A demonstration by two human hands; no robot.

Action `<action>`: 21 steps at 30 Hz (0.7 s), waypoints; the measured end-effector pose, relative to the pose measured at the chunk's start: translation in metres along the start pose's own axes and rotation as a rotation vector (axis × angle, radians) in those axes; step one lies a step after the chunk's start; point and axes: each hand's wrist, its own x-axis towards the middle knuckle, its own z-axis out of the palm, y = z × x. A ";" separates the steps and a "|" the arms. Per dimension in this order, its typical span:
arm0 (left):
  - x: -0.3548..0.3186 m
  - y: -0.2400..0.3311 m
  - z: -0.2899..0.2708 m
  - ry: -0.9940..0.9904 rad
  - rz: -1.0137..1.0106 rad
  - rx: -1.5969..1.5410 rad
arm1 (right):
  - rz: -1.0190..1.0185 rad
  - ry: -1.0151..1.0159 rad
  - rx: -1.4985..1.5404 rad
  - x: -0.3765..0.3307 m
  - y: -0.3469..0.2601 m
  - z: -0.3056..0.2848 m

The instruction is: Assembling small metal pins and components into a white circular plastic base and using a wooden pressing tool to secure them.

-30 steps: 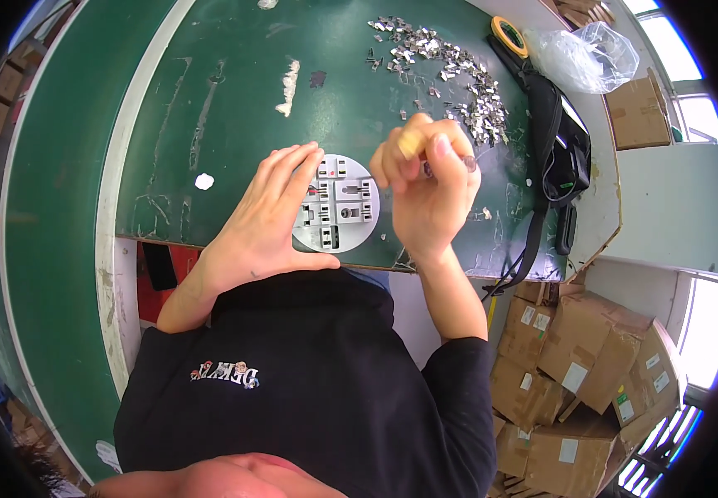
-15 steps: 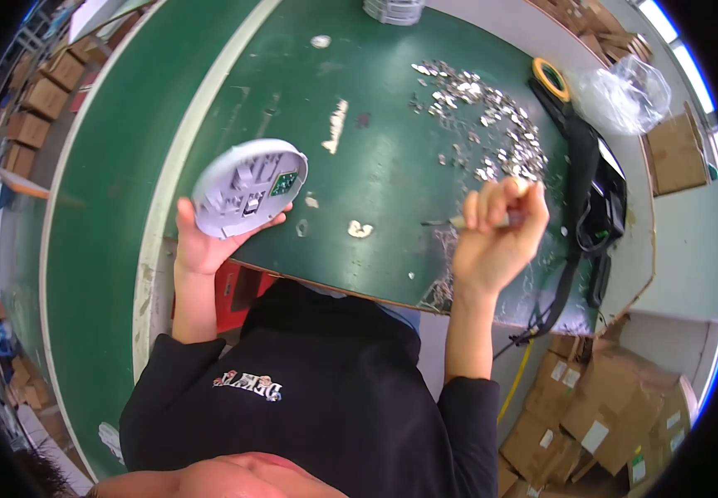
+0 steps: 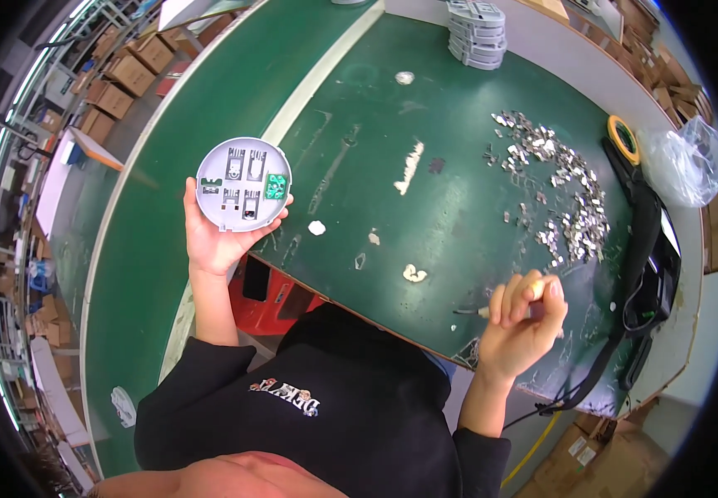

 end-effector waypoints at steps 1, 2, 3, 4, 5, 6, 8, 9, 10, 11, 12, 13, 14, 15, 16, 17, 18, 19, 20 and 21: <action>-0.002 0.006 0.002 0.026 0.027 0.031 | 0.012 -0.010 0.006 -0.001 0.000 -0.002; -0.004 0.012 0.004 0.052 0.054 0.061 | 0.024 -0.021 0.011 -0.003 0.000 -0.004; -0.008 0.018 0.004 0.059 0.071 0.075 | 0.035 -0.033 0.028 -0.005 0.002 -0.006; -0.013 0.025 0.003 0.104 0.088 0.130 | 0.064 0.001 0.054 -0.008 0.003 -0.009; -0.016 0.030 -0.001 0.147 0.101 0.180 | 0.090 0.037 0.073 -0.011 0.006 -0.013; -0.018 0.034 -0.005 0.190 0.114 0.228 | 0.116 0.073 0.091 -0.012 0.009 -0.017; -0.014 0.033 0.001 0.415 0.227 0.400 | 0.141 0.105 0.113 -0.013 0.013 -0.025; -0.009 0.030 0.007 0.597 0.326 0.521 | 0.175 0.098 0.173 -0.011 0.014 -0.029; -0.014 0.044 -0.003 0.598 0.334 0.526 | 0.212 0.090 0.236 -0.012 0.013 -0.029; -0.023 0.067 -0.019 0.697 0.266 1.011 | 0.250 0.081 0.298 -0.012 0.010 -0.029; -0.026 0.084 -0.034 0.775 0.178 1.496 | 0.285 0.073 0.358 -0.011 0.008 -0.029; -0.015 0.087 -0.025 0.885 0.209 1.716 | 0.282 0.070 0.359 -0.011 0.007 -0.029; -0.004 0.090 -0.016 0.992 0.242 1.936 | 0.307 0.059 0.359 -0.010 0.008 -0.028; 0.007 0.097 -0.019 0.989 0.251 1.939 | 0.333 0.046 0.364 -0.011 0.008 -0.027; 0.018 0.107 -0.026 1.183 0.059 2.193 | 0.358 0.034 0.368 -0.011 0.009 -0.026; 0.030 0.115 -0.029 1.381 -0.163 2.429 | 0.382 0.022 0.372 -0.010 0.009 -0.026; 0.047 0.120 -0.025 1.309 -0.214 2.468 | 0.364 0.028 0.373 -0.011 0.009 -0.024; 0.065 0.123 -0.020 1.235 -0.265 2.505 | 0.379 0.040 0.378 -0.011 0.008 -0.021; 0.083 0.122 -0.020 1.220 -0.255 2.509 | 0.398 0.048 0.382 -0.011 0.008 -0.022; 0.102 0.119 -0.020 1.038 -0.099 2.598 | 0.416 0.056 0.386 -0.011 0.008 -0.023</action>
